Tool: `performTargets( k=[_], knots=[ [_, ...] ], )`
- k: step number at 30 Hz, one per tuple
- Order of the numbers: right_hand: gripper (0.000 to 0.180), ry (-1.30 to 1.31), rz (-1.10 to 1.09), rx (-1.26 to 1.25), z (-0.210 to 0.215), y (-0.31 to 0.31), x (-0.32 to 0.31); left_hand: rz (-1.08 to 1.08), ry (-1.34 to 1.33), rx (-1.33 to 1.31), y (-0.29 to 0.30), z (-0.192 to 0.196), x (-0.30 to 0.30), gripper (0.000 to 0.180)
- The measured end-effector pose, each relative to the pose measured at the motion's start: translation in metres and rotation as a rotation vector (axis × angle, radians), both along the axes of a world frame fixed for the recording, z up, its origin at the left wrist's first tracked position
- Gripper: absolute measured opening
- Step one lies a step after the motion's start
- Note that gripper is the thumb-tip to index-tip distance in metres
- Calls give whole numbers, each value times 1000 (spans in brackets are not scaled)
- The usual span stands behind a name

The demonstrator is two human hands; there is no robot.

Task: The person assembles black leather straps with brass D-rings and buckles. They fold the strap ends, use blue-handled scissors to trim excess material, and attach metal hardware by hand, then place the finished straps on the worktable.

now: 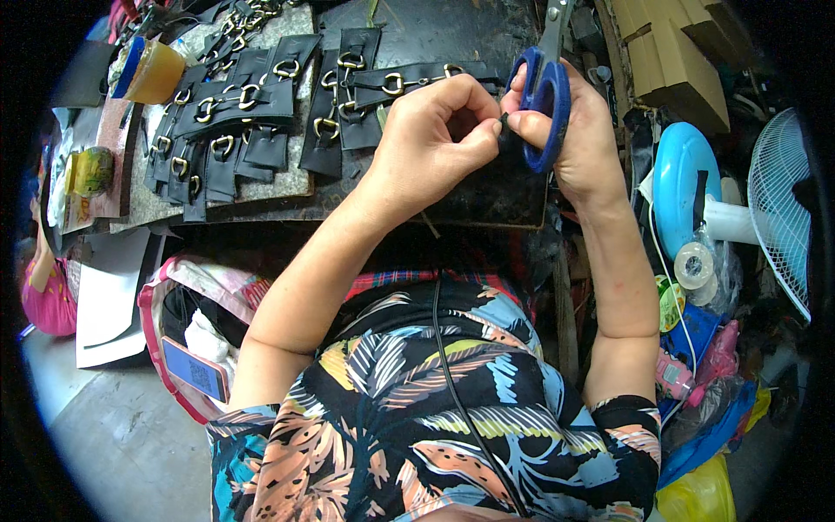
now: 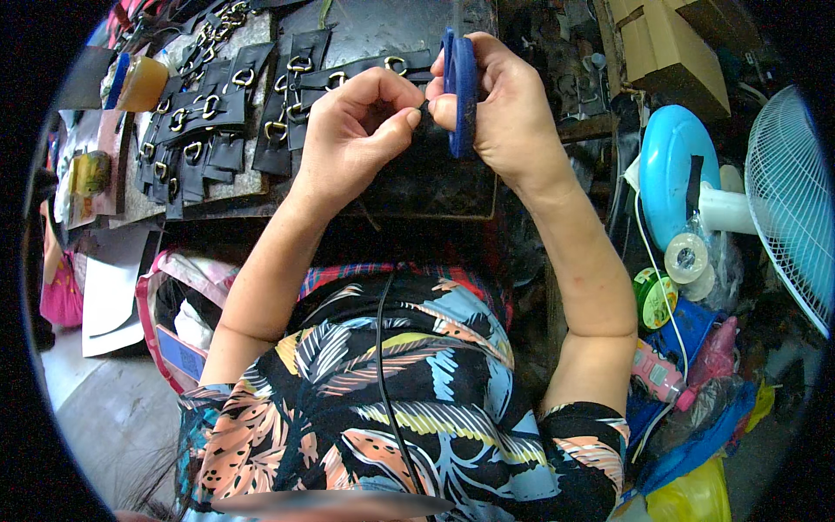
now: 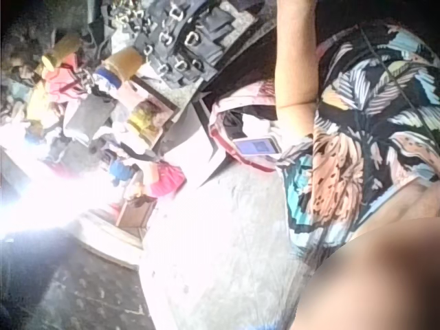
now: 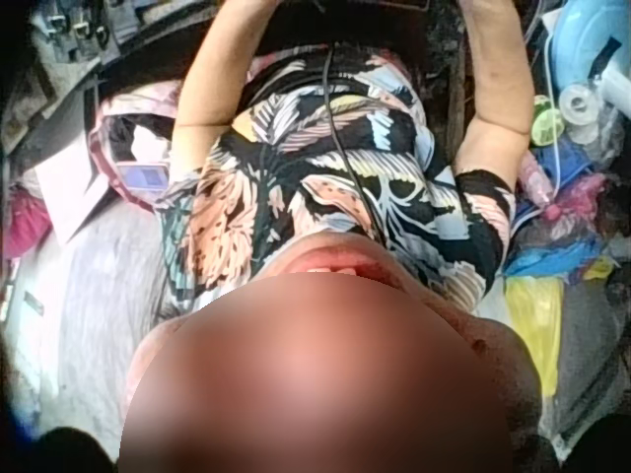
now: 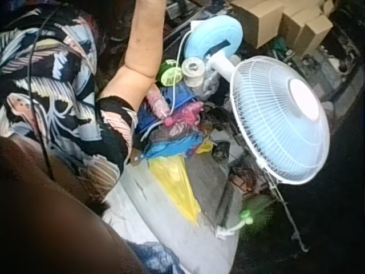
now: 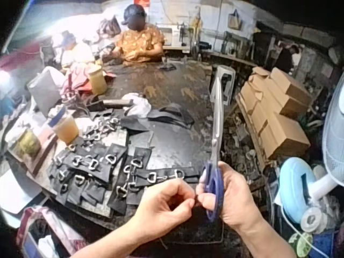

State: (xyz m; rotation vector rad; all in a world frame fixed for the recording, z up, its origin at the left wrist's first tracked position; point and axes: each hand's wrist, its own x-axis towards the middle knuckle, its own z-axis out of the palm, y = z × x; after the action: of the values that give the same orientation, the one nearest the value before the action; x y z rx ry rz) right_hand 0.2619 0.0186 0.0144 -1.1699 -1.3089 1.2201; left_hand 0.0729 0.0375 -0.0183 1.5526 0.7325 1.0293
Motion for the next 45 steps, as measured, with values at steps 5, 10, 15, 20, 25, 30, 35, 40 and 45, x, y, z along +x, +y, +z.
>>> performTargets(
  k=[5,10,15,20,25,30,35,40,45],
  knots=[
    [39,-310,51,54,19,-21,26,53,-61,-143,1,2,1,7],
    [48,-771,75,17,34,-61,55,104,-160,-192,2,5,-1,6],
    [60,-819,142,-74,27,-90,67,90,-157,-196,2,7,-2,4],
    [49,-630,154,-182,14,-99,73,75,-166,-223,3,8,-3,6],
    [44,-570,166,-227,12,-101,70,72,-208,-162,4,5,-1,6],
    [44,-830,136,0,18,-101,65,72,-143,-158,4,4,-2,7],
    [45,-914,88,25,18,-102,61,81,-110,-130,5,2,-2,7],
    [45,-860,74,38,14,-102,62,81,-76,-74,5,2,-1,8],
    [42,-814,49,49,1,-108,63,39,-19,-122,5,6,-2,8]
  ],
)
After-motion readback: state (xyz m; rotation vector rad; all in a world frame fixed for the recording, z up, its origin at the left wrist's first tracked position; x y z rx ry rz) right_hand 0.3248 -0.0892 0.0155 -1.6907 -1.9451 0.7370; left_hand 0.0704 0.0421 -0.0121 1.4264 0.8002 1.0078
